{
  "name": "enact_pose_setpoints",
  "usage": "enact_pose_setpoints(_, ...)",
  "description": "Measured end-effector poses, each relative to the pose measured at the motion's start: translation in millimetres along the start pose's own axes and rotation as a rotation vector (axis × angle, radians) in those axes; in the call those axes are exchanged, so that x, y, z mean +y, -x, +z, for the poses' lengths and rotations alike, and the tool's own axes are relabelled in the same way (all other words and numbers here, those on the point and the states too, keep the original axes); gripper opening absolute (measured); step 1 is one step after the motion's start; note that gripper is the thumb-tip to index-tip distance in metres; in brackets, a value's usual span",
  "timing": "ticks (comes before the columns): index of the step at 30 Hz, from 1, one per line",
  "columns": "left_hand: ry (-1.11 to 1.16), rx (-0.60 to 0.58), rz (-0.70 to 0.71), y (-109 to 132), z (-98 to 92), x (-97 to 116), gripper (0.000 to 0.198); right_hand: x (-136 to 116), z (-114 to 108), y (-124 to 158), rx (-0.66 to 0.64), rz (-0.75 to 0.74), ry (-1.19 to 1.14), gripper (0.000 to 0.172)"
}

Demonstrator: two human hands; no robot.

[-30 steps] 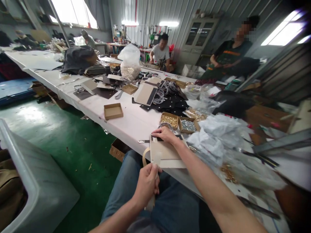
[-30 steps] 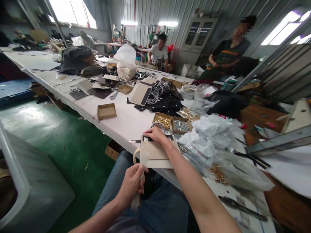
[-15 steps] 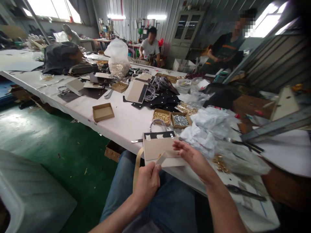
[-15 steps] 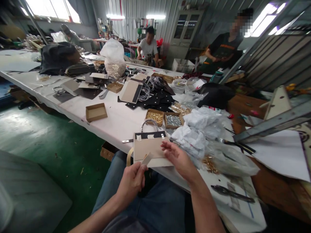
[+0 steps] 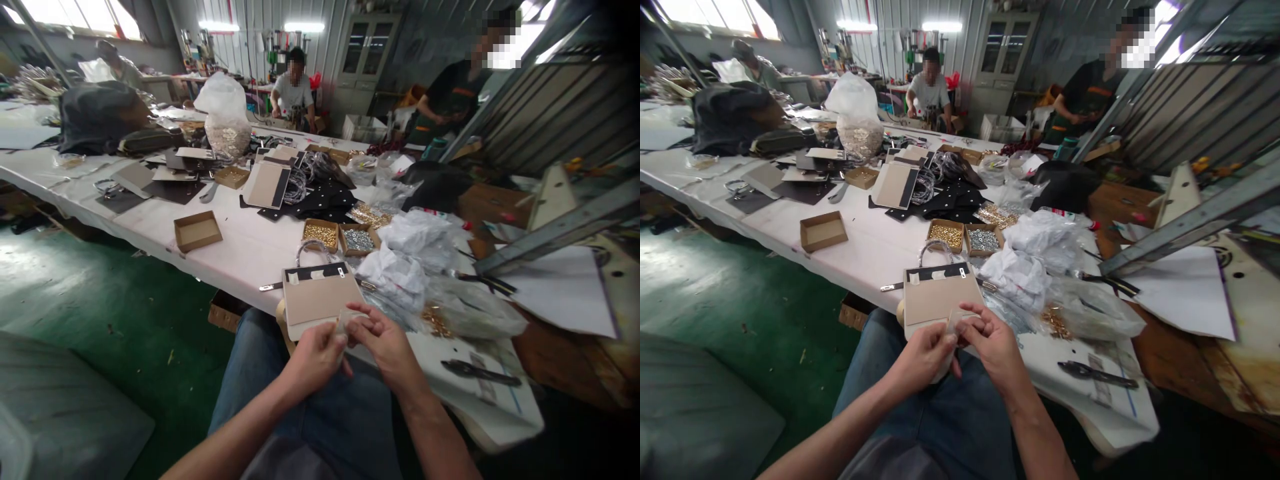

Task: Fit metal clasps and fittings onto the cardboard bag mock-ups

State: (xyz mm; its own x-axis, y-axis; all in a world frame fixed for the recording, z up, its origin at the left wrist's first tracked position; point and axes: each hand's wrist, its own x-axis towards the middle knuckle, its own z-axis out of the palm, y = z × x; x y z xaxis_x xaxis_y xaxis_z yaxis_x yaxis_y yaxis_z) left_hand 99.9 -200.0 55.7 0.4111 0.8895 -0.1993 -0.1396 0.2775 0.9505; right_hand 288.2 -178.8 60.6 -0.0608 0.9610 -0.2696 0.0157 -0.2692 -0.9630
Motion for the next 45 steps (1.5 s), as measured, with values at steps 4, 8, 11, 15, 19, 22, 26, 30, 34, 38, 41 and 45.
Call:
enact_pose_setpoints(4,0.078,-0.025,-0.074,-16,-0.9,-7,0.062,1,-15,-14,0.131,-0.144,0.361,0.066)
enact_pose_setpoints(8,0.056,0.096,-0.087,-29,-9.9,-22,0.063,11,-37,-35,0.443,-0.341,0.879,0.057)
enact_pose_setpoints(11,0.009,0.128,-0.087,-35,-18.6,-26,0.064,27,-43,-51,0.386,-0.285,0.982,0.056)
enact_pose_setpoints(15,-0.028,0.125,-0.076,-39,-26.4,-21,0.063,41,-34,-63,0.39,-0.218,0.898,0.052)
enact_pose_setpoints(19,-0.009,0.133,-0.093,-41,-29.5,-17,0.064,41,-9,-60,0.467,-0.175,0.878,0.046)
enact_pose_setpoints(22,-0.011,0.128,-0.074,-44,-31.4,-18,0.063,38,13,-52,0.485,-0.111,0.868,0.042)
enact_pose_setpoints(26,-0.053,0.124,-0.058,-45,-37.2,-15,0.061,29,20,-40,0.422,-0.143,0.842,0.034)
enact_pose_setpoints(30,-0.074,0.125,-0.104,-45,-40.8,-8,0.057,10,-5,-43,0.416,-0.305,0.69,0.045)
enact_pose_setpoints(34,-0.064,0.11,-0.107,-47,-34.0,-3,0.055,-3,-17,-54,0.102,-0.243,0.381,0.049)
enact_pose_setpoints(38,0.008,0.078,-0.119,-49,-26.3,-2,0.057,-9,-9,-59,0.085,-0.23,0.376,0.044)
enact_pose_setpoints(41,0.028,0.073,-0.138,-48,-25.6,-1,0.059,-12,-6,-61,0.1,-0.249,0.444,0.037)
enact_pose_setpoints(45,-0.001,0.038,-0.164,-48,-28.1,5,0.061,-18,-5,-67,0.138,-0.322,0.586,0.028)
